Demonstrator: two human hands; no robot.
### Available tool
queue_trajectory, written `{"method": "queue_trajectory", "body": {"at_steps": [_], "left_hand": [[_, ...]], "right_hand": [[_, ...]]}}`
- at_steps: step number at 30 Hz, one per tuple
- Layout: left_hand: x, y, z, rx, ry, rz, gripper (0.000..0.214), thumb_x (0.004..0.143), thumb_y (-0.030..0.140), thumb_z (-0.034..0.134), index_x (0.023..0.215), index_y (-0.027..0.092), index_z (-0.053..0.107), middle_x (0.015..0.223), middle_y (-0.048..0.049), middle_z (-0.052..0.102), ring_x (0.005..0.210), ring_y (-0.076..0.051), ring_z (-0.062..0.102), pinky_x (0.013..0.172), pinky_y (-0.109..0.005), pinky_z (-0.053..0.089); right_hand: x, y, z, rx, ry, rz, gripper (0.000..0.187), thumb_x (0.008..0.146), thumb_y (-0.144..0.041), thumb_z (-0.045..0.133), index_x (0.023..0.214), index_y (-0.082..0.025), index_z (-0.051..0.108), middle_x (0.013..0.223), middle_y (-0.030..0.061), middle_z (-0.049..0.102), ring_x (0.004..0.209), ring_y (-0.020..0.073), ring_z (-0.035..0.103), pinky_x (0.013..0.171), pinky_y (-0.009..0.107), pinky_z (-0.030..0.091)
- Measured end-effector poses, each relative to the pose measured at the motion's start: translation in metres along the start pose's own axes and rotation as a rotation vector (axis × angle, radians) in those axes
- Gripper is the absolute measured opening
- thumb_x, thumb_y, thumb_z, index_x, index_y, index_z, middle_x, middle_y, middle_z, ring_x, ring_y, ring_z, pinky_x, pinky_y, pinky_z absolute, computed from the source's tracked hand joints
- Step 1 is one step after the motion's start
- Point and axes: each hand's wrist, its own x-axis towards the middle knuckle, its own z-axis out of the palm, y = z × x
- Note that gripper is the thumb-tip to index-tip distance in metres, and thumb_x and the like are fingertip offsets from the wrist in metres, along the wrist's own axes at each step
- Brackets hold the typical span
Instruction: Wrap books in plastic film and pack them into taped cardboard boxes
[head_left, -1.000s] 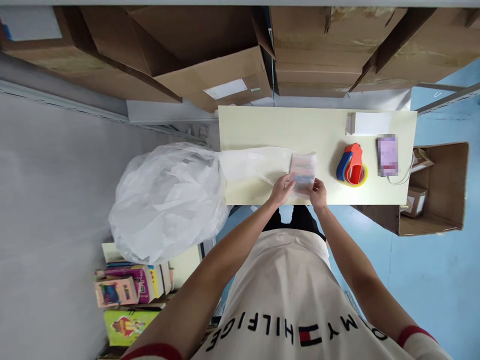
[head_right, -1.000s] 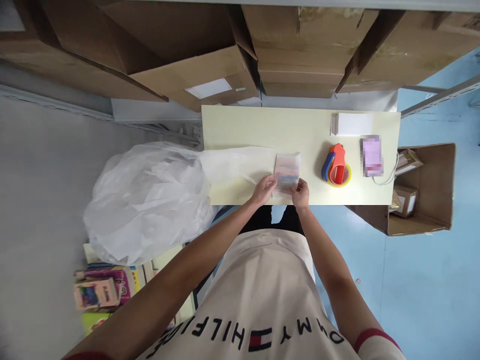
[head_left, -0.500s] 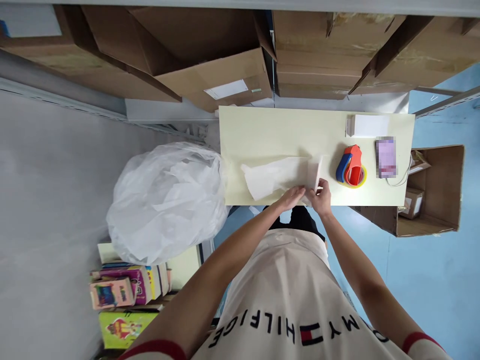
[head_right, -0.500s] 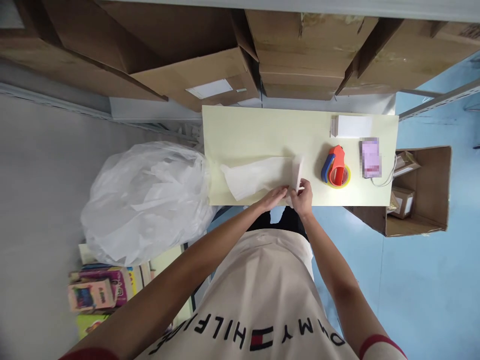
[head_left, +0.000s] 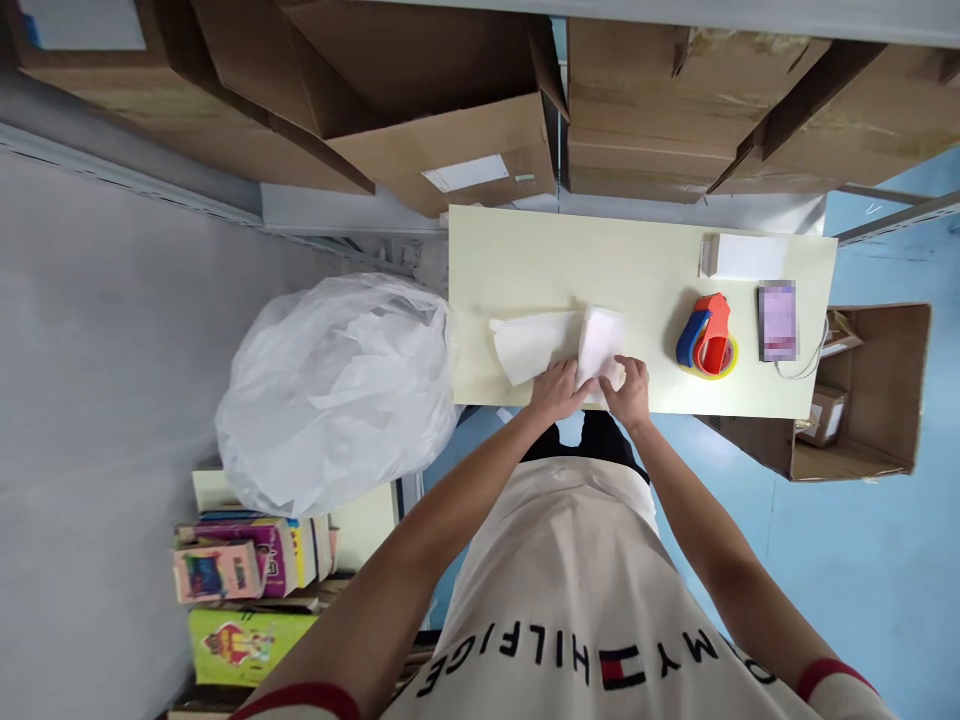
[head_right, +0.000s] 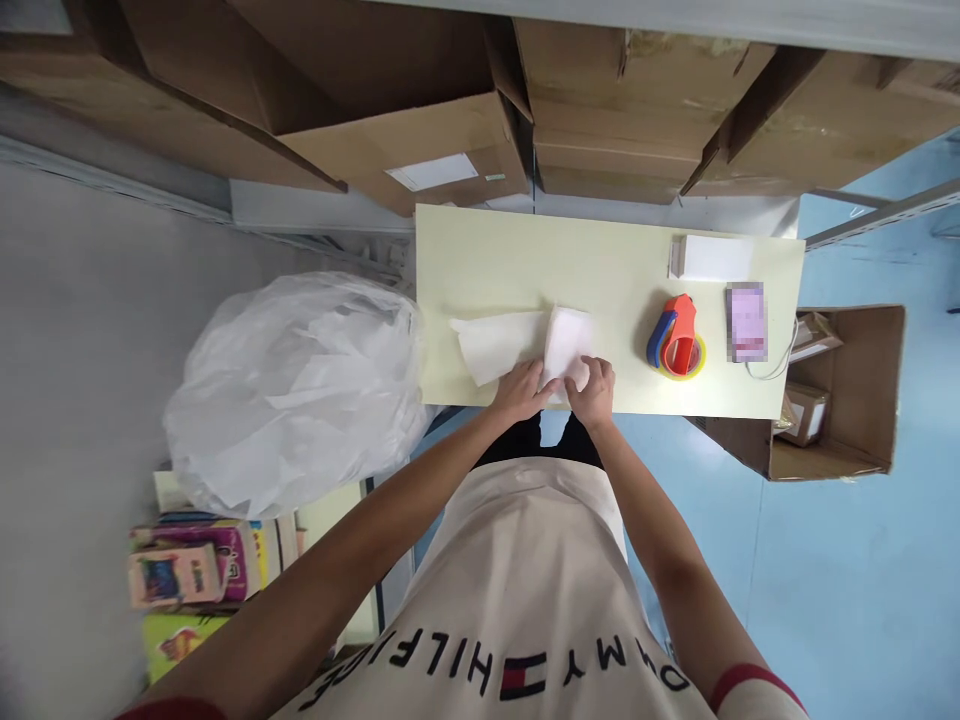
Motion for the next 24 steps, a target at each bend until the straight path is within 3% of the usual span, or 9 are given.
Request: {"method": "queue_trajectory", "body": {"at_steps": [4,7,9,13,17,21,24], "left_hand": [[-0.014,-0.013,-0.007,0.196,-0.019,-0.054,0.052,0.096,0.055,0.043,0.130,0.017,0.052,0.131,-0.0153,0.059,0.115,-0.033,0.060,0.089,-0.043,0.049],[-0.017,-0.020,-0.007,0.233,0.001,-0.122,0.050,0.097,0.053,0.043,0.126,0.014,0.056,0.119,-0.0165,0.064,0.107,-0.032,0.063,0.084,-0.042,0.051],[-0.014,-0.022,-0.002,0.211,0.075,-0.055,0.046,0.095,0.047,0.047,0.126,0.014,0.056,0.118,-0.0165,0.065,0.110,-0.032,0.062,0.089,-0.042,0.050],[0.001,-0.025,0.018,0.019,0.173,0.142,0.047,0.091,0.036,0.056,0.132,0.014,0.052,0.131,-0.0165,0.059,0.124,-0.031,0.054,0.105,-0.044,0.045],[0.013,-0.026,0.034,-0.238,0.216,0.043,0.049,0.088,0.039,0.061,0.130,0.014,0.056,0.130,-0.0168,0.060,0.120,-0.030,0.058,0.104,-0.045,0.047],[0.018,-0.019,0.034,-0.613,0.051,0.005,0.042,0.089,0.039,0.060,0.122,0.014,0.062,0.121,-0.0136,0.068,0.108,-0.026,0.067,0.095,-0.039,0.053],[0.019,-0.016,0.028,-0.788,0.004,0.007,0.032,0.093,0.036,0.054,0.113,0.015,0.066,0.114,-0.0118,0.072,0.107,-0.024,0.068,0.096,-0.037,0.053]], "right_hand": [[0.002,0.012,0.003,-0.021,0.013,0.114,0.058,0.076,-0.029,0.066,0.130,-0.019,0.047,0.124,0.0170,0.055,0.111,0.0301,0.056,0.097,0.054,0.049],[0.005,0.014,0.010,0.050,0.008,0.212,0.062,0.074,-0.026,0.064,0.133,-0.018,0.044,0.120,0.0161,0.057,0.096,0.0258,0.062,0.092,0.051,0.052],[0.007,0.012,0.014,0.091,0.013,0.248,0.062,0.073,-0.026,0.063,0.132,-0.018,0.044,0.115,0.0141,0.060,0.093,0.0246,0.062,0.091,0.049,0.052],[0.012,0.008,0.015,0.203,0.011,0.360,0.062,0.069,-0.028,0.065,0.128,-0.020,0.046,0.108,0.0095,0.065,0.093,0.0233,0.063,0.089,0.046,0.052],[0.015,0.002,0.007,0.474,-0.054,0.488,0.055,0.065,-0.030,0.069,0.117,-0.022,0.052,0.102,0.0062,0.068,0.089,0.0219,0.064,0.081,0.041,0.055],[0.012,-0.009,-0.007,0.675,-0.245,0.444,0.045,0.064,-0.038,0.073,0.101,-0.020,0.057,0.092,0.0038,0.067,0.082,0.0212,0.063,0.072,0.038,0.055],[0.010,-0.025,-0.010,0.650,-0.247,0.394,0.049,0.063,-0.041,0.076,0.103,-0.022,0.055,0.096,0.0027,0.065,0.082,0.0195,0.061,0.071,0.035,0.054]]}}
